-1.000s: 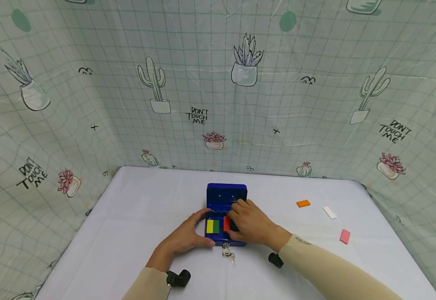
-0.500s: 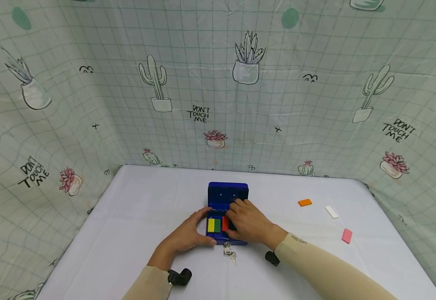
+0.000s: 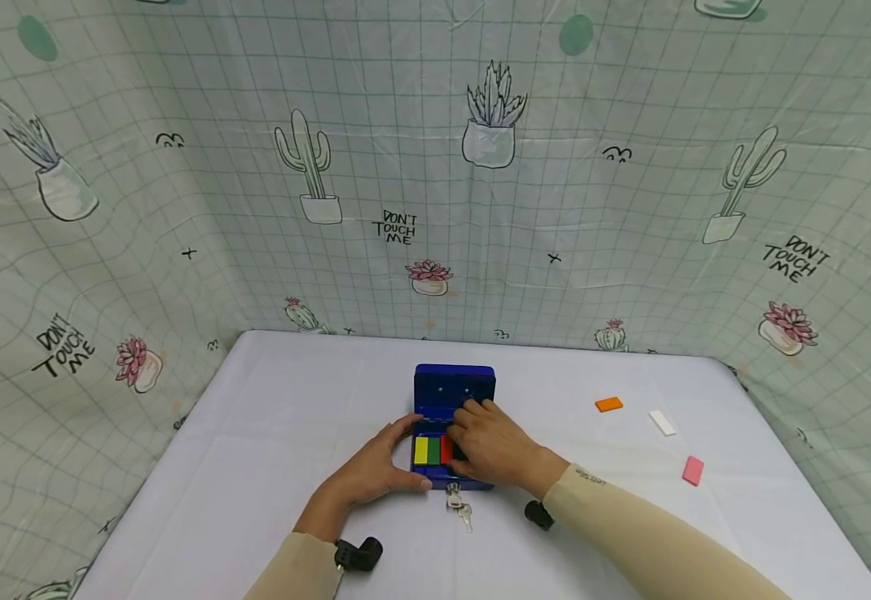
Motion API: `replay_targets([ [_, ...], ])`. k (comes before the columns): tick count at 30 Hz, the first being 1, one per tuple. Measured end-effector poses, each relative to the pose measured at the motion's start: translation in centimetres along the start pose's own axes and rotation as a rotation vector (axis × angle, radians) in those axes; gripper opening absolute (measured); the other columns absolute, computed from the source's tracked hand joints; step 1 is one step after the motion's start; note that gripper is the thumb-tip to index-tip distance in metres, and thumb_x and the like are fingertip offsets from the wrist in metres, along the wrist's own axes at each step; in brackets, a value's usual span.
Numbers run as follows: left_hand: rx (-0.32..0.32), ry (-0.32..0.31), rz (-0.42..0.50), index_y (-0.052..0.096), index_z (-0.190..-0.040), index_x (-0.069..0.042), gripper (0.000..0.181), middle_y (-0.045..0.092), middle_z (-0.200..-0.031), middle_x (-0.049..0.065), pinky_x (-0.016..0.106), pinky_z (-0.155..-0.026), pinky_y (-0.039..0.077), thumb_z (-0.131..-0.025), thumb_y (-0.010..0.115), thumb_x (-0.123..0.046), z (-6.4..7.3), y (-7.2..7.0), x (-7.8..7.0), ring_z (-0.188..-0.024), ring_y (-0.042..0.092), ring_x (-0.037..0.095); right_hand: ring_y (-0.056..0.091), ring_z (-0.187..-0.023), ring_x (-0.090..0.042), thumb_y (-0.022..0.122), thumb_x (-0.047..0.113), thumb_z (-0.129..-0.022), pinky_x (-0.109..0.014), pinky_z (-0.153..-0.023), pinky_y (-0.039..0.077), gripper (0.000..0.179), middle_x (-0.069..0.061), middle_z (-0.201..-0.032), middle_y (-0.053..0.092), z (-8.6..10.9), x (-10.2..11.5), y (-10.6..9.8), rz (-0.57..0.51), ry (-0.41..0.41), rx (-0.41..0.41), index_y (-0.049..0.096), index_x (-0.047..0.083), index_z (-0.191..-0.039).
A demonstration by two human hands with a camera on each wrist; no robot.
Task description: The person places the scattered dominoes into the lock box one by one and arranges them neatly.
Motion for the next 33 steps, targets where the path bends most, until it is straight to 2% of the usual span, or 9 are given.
replay_targets([
  [10,0.002,0.000,-0.004,0.037,-0.164,-0.026,0.105,0.031,-0.172,0.016,0.071,-0.124,0.023,-0.077,0.096,-0.034,0.04,-0.07,-0.14,-0.159,0.026,0.043,0.056,-0.100,-0.021,0.071,0.060,-0.095,-0.035,-0.084,0.044,0.049,0.001,-0.103,0.068,-0.13,-0.02,0.18,-0.014,0.009,0.044,0.078,0.015,-0.114],
  [21,0.013,-0.010,0.002,0.038,-0.164,-0.025,0.106,0.031,-0.172,0.017,0.071,-0.124,0.022,-0.076,0.096,-0.037,0.12,0.02,-0.05,-0.159,0.026,0.043,0.056,-0.101,-0.020,0.070,0.060,-0.096,-0.035,-0.084,0.044,0.050,0.001,-0.104,0.068,-0.05,0.04,0.38,-0.026,0.004,0.062,0.078,0.016,-0.116],
  [28,0.001,0.002,-0.012,0.038,-0.164,-0.025,0.105,0.033,-0.171,0.016,0.070,-0.124,0.023,-0.076,0.096,-0.037,0.09,-0.15,-0.06,-0.158,0.028,0.042,0.056,-0.100,-0.019,0.069,0.059,-0.097,-0.035,-0.086,0.048,0.048,0.002,-0.104,0.068,0.02,-0.05,0.14,-0.037,0.017,0.005,0.076,0.016,-0.117],
  [33,0.003,0.000,-0.008,0.038,-0.164,-0.024,0.105,0.035,-0.170,0.015,0.070,-0.124,0.022,-0.076,0.096,-0.035,0.25,-0.10,-0.22,-0.158,0.028,0.043,0.054,-0.094,-0.019,0.067,0.056,-0.099,-0.033,-0.078,0.044,0.043,0.003,-0.098,0.065,0.23,-0.17,0.07,-0.028,0.013,-0.079,0.075,0.016,-0.111],
])
Point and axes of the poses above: each hand's wrist, its own z-axis away from the middle knuckle, its own y-axis out of the palm, x = y × z, the point moved 2 cm from there along -z, towards the middle knuckle
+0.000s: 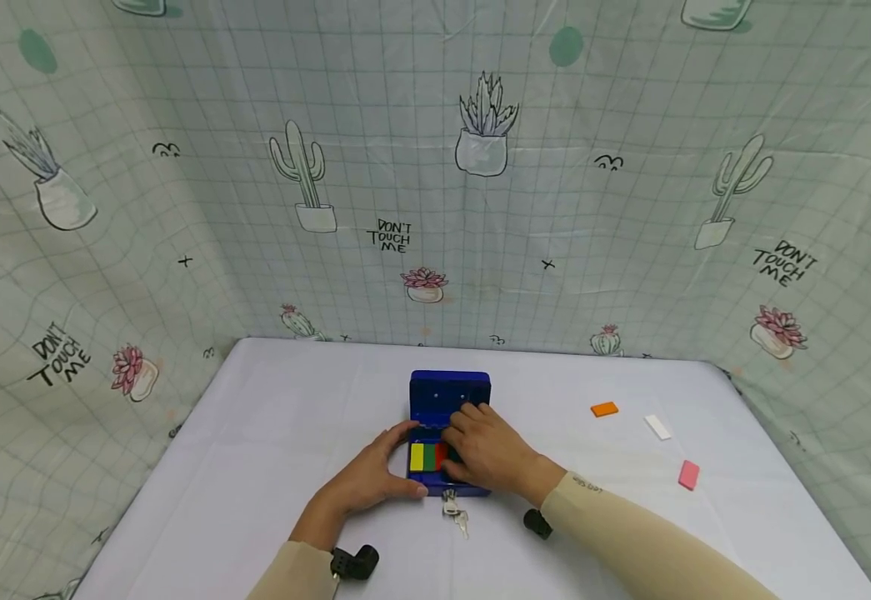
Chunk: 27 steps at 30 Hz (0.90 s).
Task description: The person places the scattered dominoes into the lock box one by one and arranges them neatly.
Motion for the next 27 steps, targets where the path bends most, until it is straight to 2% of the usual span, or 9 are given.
replay_targets([
  [7,-0.011,-0.015,0.002,0.039,-0.163,-0.026,0.106,0.035,-0.170,0.012,0.069,-0.126,0.021,-0.075,0.096,-0.038,-0.1,0.1,0.2,-0.158,0.028,0.040,0.052,-0.092,-0.020,0.069,0.052,-0.098,-0.033,-0.078,0.044,0.039,0.001,-0.098,0.065,0.5,-0.3,-0.2,0.036,0.021,-0.090,0.073,0.015,-0.109],
  [19,-0.015,-0.019,0.017,0.040,-0.163,-0.028,0.105,0.037,-0.170,0.012,0.073,-0.124,0.019,-0.075,0.097,-0.037,-0.1,0.1,-0.1,-0.158,0.029,0.042,0.046,-0.085,-0.020,0.070,0.050,-0.097,-0.032,-0.074,0.036,0.037,0.001,-0.092,0.058,1.5,-1.1,-0.2,0.044,0.084,-0.137,0.068,0.015,-0.107],
  [27,-0.030,-0.024,0.005,0.041,-0.162,-0.026,0.103,0.039,-0.169,0.012,0.073,-0.124,0.020,-0.076,0.097,-0.033,0.1,0.3,-0.3,-0.157,0.030,0.043,0.047,-0.086,-0.020,0.071,0.049,-0.095,-0.032,-0.074,0.036,0.038,0.000,-0.091,0.056,2.7,-1.9,-0.5,0.045,0.122,-0.130,0.066,0.014,-0.106],
])
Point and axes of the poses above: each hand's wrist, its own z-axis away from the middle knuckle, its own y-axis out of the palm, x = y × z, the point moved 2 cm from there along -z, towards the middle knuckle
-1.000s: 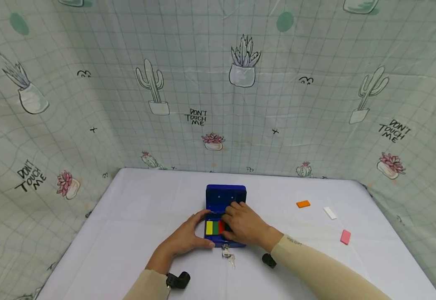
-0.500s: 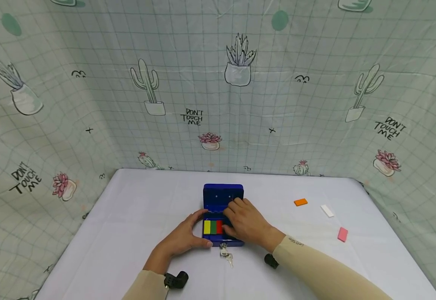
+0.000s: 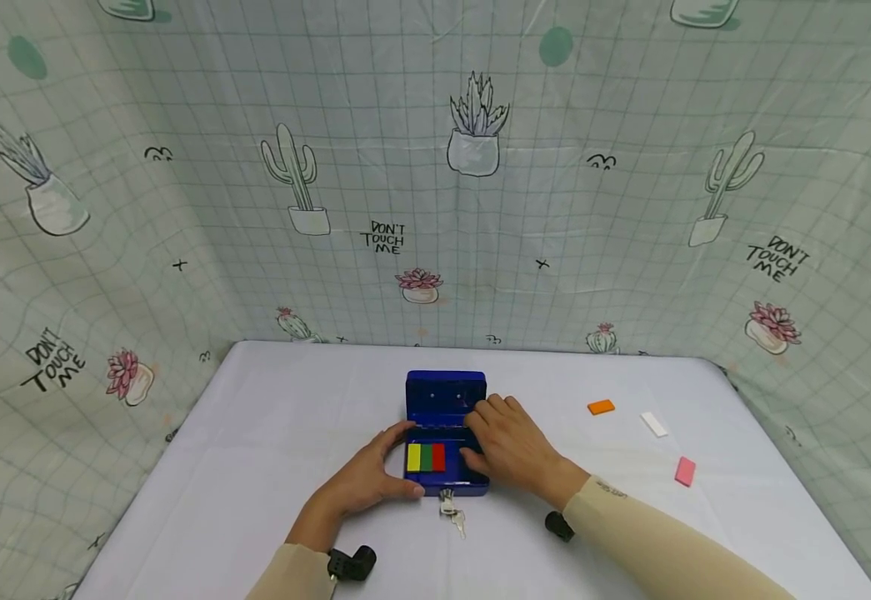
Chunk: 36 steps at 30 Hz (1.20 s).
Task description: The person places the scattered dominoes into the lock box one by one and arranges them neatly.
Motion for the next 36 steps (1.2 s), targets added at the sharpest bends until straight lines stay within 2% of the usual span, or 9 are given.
replay_targets([
  [5,-0.009,-0.011,-0.008,0.041,-0.162,-0.026,0.104,0.038,-0.169,0.012,0.074,-0.123,0.020,-0.075,0.097,-0.034,0.0,0.1,0.0,-0.158,0.030,0.043,0.049,-0.088,-0.021,0.072,0.046,-0.095,-0.032,-0.075,0.038,0.037,-0.002,-0.095,0.060,0.7,-1.0,-0.5,-0.017,0.027,-0.001,0.067,0.012,-0.109],
  [13,-0.011,-0.005,-0.011,0.041,-0.162,-0.026,0.106,0.038,-0.169,0.013,0.073,-0.124,0.019,-0.074,0.098,-0.034,-0.2,0.2,0.2,-0.158,0.029,0.042,0.050,-0.087,-0.022,0.077,0.041,-0.092,-0.033,-0.073,0.037,0.035,-0.003,-0.095,0.062,2.5,-3.3,-0.8,-0.042,0.056,-0.077,0.067,0.010,-0.106],
  [18,-0.010,-0.008,-0.010,0.040,-0.162,-0.026,0.106,0.037,-0.170,0.013,0.072,-0.124,0.020,-0.074,0.098,-0.035,-0.3,0.2,0.3,-0.158,0.029,0.042,0.051,-0.086,-0.023,0.076,0.040,-0.092,-0.033,-0.073,0.037,0.035,-0.003,-0.096,0.062,3.7,-4.7,-0.8,-0.027,0.101,-0.070,0.066,0.010,-0.105],
  [28,-0.005,-0.006,-0.005,0.039,-0.163,-0.026,0.106,0.035,-0.170,0.014,0.072,-0.124,0.020,-0.075,0.097,-0.034,-0.1,0.1,0.3,-0.158,0.029,0.042,0.056,-0.089,-0.029,0.079,0.032,-0.088,-0.041,-0.076,0.044,0.035,-0.009,-0.097,0.064,5.9,-7.1,-0.4,-0.021,0.153,-0.117,0.066,0.004,-0.105],
  [32,-0.001,-0.001,-0.002,0.039,-0.163,-0.025,0.105,0.035,-0.171,0.014,0.071,-0.125,0.020,-0.075,0.097,-0.034,-0.1,0.1,0.3,-0.158,0.029,0.041,0.058,-0.092,-0.033,0.078,0.031,-0.089,-0.045,-0.078,0.046,0.037,-0.012,-0.100,0.065,6.6,-8.1,-0.3,-0.030,0.195,-0.124,0.066,0.001,-0.108],
  [36,-0.003,-0.003,-0.002,0.040,-0.163,-0.026,0.105,0.035,-0.171,0.014,0.072,-0.124,0.020,-0.075,0.097,-0.034,-0.1,0.1,0.3,-0.158,0.029,0.042,0.058,-0.096,-0.037,0.076,0.033,-0.091,-0.049,-0.081,0.046,0.041,-0.014,-0.104,0.066,7.1,-9.0,-0.4,-0.041,0.259,-0.096,0.065,0.000,-0.112],
])
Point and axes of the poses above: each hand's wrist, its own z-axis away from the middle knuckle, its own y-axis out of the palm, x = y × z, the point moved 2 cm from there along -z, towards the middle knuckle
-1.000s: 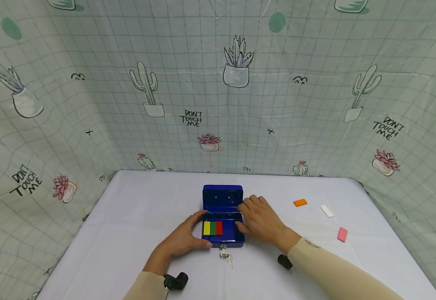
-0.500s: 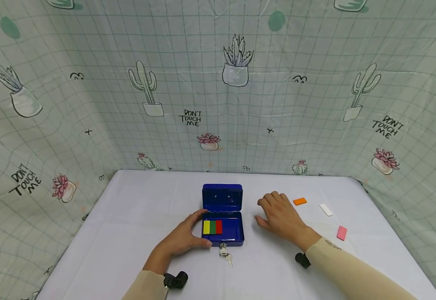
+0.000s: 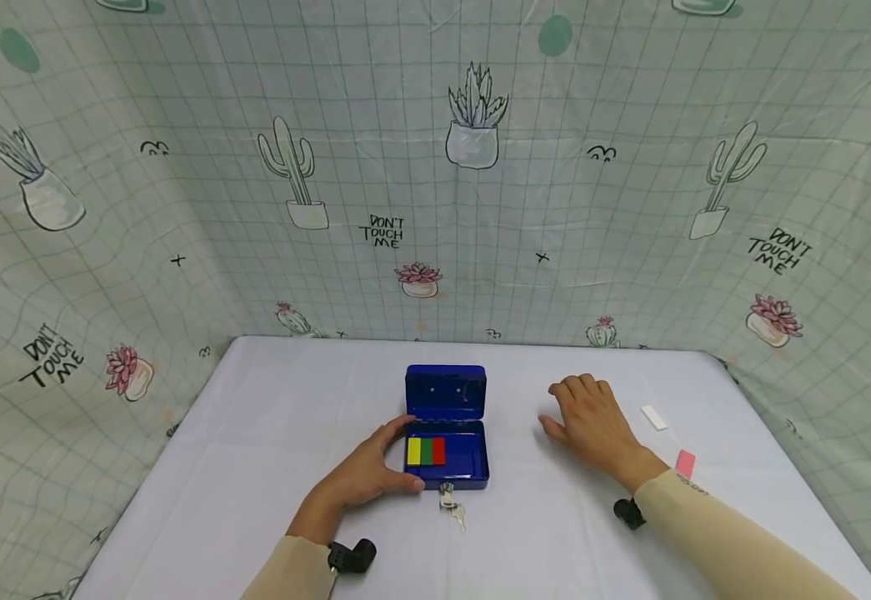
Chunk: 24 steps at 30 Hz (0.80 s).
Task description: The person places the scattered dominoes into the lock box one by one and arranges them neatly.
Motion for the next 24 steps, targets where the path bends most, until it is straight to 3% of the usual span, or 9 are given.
replay_targets([
  [11,-0.001,-0.024,-0.006,0.040,-0.163,-0.028,0.105,0.033,-0.171,0.015,0.073,-0.124,0.021,-0.075,0.097,-0.034,-0.2,-0.2,-0.1,-0.158,0.029,0.042,0.054,-0.103,-0.042,0.077,0.035,-0.093,-0.053,-0.081,0.044,0.049,-0.020,-0.111,0.062,1.1,-3.8,-0.1,-0.006,0.160,0.122,0.061,-0.003,-0.119],
  [18,0.004,-0.016,-0.004,0.039,-0.163,-0.026,0.106,0.034,-0.171,0.015,0.072,-0.124,0.022,-0.075,0.097,-0.033,-0.3,-0.1,0.0,-0.158,0.029,0.042,0.054,-0.105,-0.041,0.073,0.036,-0.095,-0.053,-0.081,0.044,0.048,-0.020,-0.113,0.062,1.7,-6.4,0.1,0.020,0.173,0.230,0.060,-0.003,-0.120],
  [24,-0.005,-0.016,-0.012,0.039,-0.163,-0.025,0.106,0.035,-0.171,0.015,0.072,-0.124,0.021,-0.075,0.097,-0.033,-0.2,-0.1,0.1,-0.158,0.030,0.042,0.056,-0.107,-0.039,0.070,0.035,-0.098,-0.055,-0.083,0.045,0.045,-0.019,-0.119,0.064,2.0,-7.4,0.7,0.012,0.112,0.310,0.064,-0.001,-0.125],
])
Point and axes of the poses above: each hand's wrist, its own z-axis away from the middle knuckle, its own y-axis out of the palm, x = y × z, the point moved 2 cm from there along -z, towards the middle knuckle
